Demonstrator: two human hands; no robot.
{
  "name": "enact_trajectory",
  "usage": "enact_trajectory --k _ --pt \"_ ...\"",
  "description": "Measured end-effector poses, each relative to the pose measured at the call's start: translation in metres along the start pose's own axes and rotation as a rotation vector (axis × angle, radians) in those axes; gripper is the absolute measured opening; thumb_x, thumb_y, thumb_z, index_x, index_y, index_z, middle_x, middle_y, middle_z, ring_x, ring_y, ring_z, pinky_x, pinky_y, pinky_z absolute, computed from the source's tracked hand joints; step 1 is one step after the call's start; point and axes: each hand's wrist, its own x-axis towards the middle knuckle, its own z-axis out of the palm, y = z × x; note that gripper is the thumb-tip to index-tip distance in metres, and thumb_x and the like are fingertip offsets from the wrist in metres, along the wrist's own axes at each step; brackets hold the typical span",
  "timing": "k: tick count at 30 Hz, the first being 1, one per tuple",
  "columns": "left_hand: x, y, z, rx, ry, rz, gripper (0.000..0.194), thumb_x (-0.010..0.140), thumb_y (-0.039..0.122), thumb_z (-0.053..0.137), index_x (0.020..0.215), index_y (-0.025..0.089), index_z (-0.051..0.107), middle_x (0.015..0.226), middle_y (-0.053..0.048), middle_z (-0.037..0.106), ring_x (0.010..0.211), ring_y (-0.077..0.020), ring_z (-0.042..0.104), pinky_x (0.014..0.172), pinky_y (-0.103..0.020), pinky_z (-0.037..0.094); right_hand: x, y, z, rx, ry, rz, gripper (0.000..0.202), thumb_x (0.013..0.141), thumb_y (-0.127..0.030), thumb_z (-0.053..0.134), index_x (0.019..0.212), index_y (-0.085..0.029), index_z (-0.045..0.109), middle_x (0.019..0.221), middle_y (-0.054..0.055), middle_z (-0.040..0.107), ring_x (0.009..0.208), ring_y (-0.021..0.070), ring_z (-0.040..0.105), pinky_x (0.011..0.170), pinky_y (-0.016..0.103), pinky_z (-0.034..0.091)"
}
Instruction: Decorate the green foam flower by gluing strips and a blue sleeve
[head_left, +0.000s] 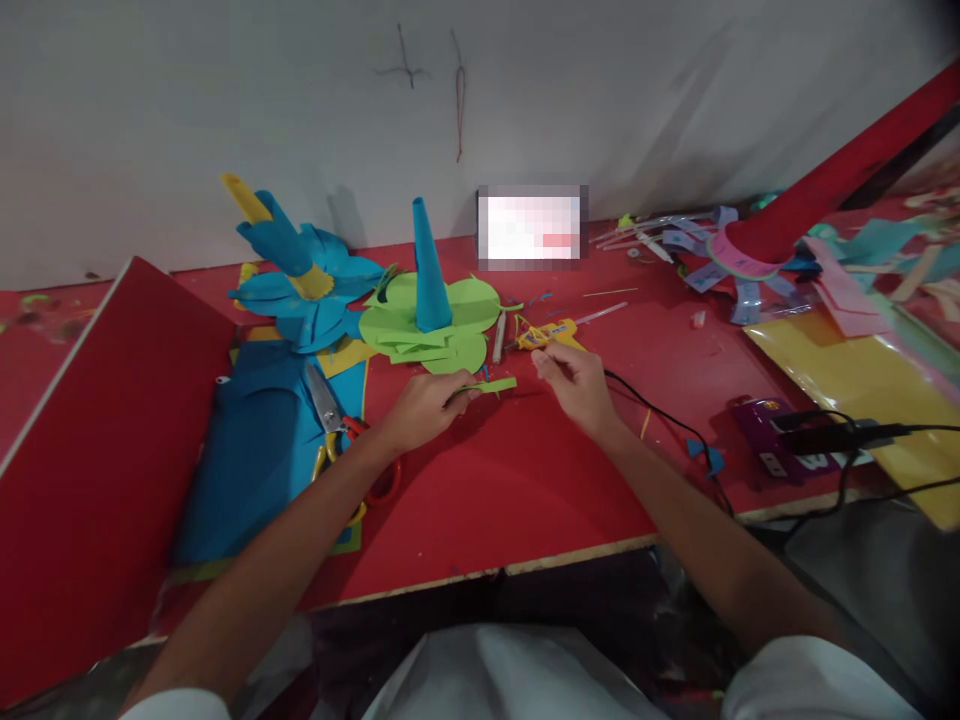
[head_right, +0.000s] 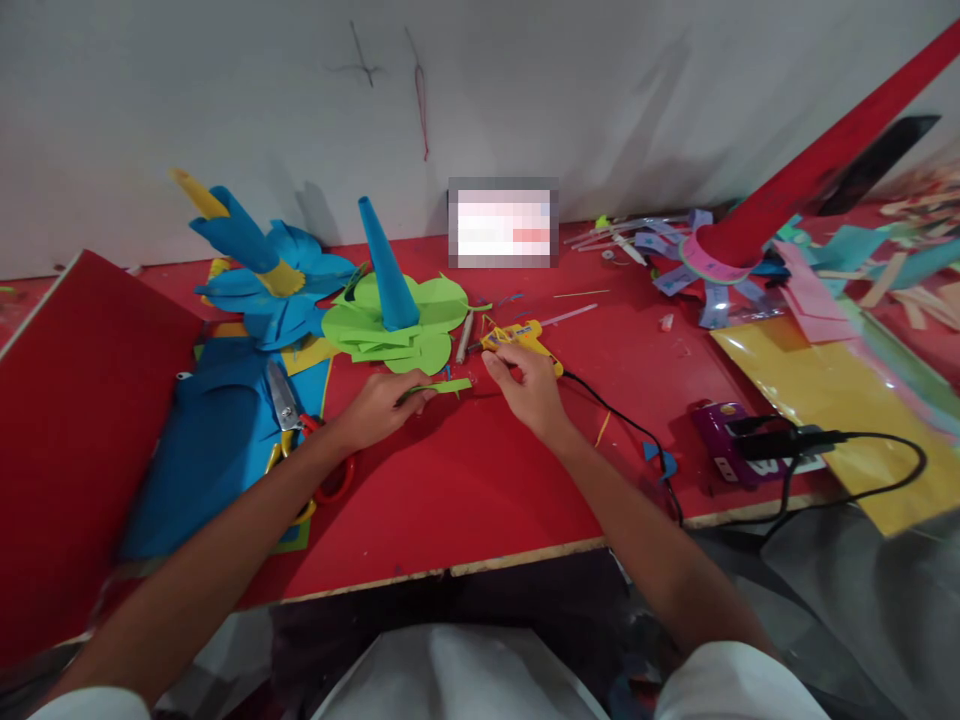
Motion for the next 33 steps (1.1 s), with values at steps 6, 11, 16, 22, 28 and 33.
enact_trajectory --k 6,11,16,22,28,33 --pt "0.0 -0.001 0.0 -0.019 0.011 0.006 0.023 0.105 0.033 0.051 0.098 0.018 0.067 0.075 -0.001 0.07 0.067 -0.014 0.063 0.063 -0.025 0.039 0.0 -0.001 0.001 -0.014 -0.005 -0.024 0.052 0.101 -0.058 0.054 0.062 -0.024 0.048 0.059 -0.002 0.047 0.061 0.0157 0.046 0.063 0.033 0.039" --pt "0.001 0.001 -0.002 -0.008 0.056 -0.008 0.025 0.105 0.034 0.05 0.097 0.019 0.067 0.075 -0.001 0.071 0.065 -0.0134 0.062 0.063 -0.025 0.04 0.001 0.001 0.002 0.125 -0.019 -0.068 0.028 0.1 -0.051 0.06 0.096 -0.025 0.067 0.091 0.005 0.07 0.086 0.0196 0.065 0.082 0.035 0.052" --pt "0.0 -0.001 0.0 0.017 0.05 0.005 0.025 0.105 0.035 0.049 0.102 0.019 0.068 0.078 -0.002 0.072 0.069 -0.0149 0.064 0.064 -0.025 0.04 -0.003 0.0 0.011 0.105 -0.264 -0.097 0.035 0.095 -0.057 0.065 0.109 -0.025 0.072 0.11 0.008 0.076 0.099 0.0226 0.07 0.091 0.039 0.054" --pt "-0.001 -0.002 0.002 0.009 -0.027 0.047 0.023 0.106 0.032 0.051 0.109 0.019 0.069 0.081 -0.002 0.072 0.07 -0.0142 0.064 0.066 -0.024 0.039 -0.007 0.002 0.017 0.019 -0.283 -0.108 0.039 0.098 -0.059 0.06 0.088 -0.024 0.076 0.088 0.006 0.078 0.082 0.0213 0.07 0.077 0.036 0.052" --pt "-0.001 -0.001 0.002 0.013 -0.019 0.028 0.022 0.105 0.032 0.051 0.101 0.019 0.069 0.079 -0.002 0.071 0.067 -0.0136 0.062 0.065 -0.024 0.038 -0.006 0.002 0.015 0.009 -0.245 -0.099 0.039 0.098 -0.058 0.061 0.085 -0.025 0.078 0.085 0.005 0.079 0.08 0.0209 0.069 0.077 0.036 0.051" --pt "-0.001 0.0 0.002 0.001 -0.021 0.025 0.022 0.105 0.031 0.051 0.1 0.018 0.068 0.078 -0.002 0.071 0.067 -0.0135 0.063 0.065 -0.024 0.038 -0.005 0.002 0.014 0.012 -0.208 -0.142 0.031 0.099 -0.05 0.063 0.086 -0.026 0.078 0.086 0.005 0.078 0.083 0.021 0.069 0.081 0.038 0.052"
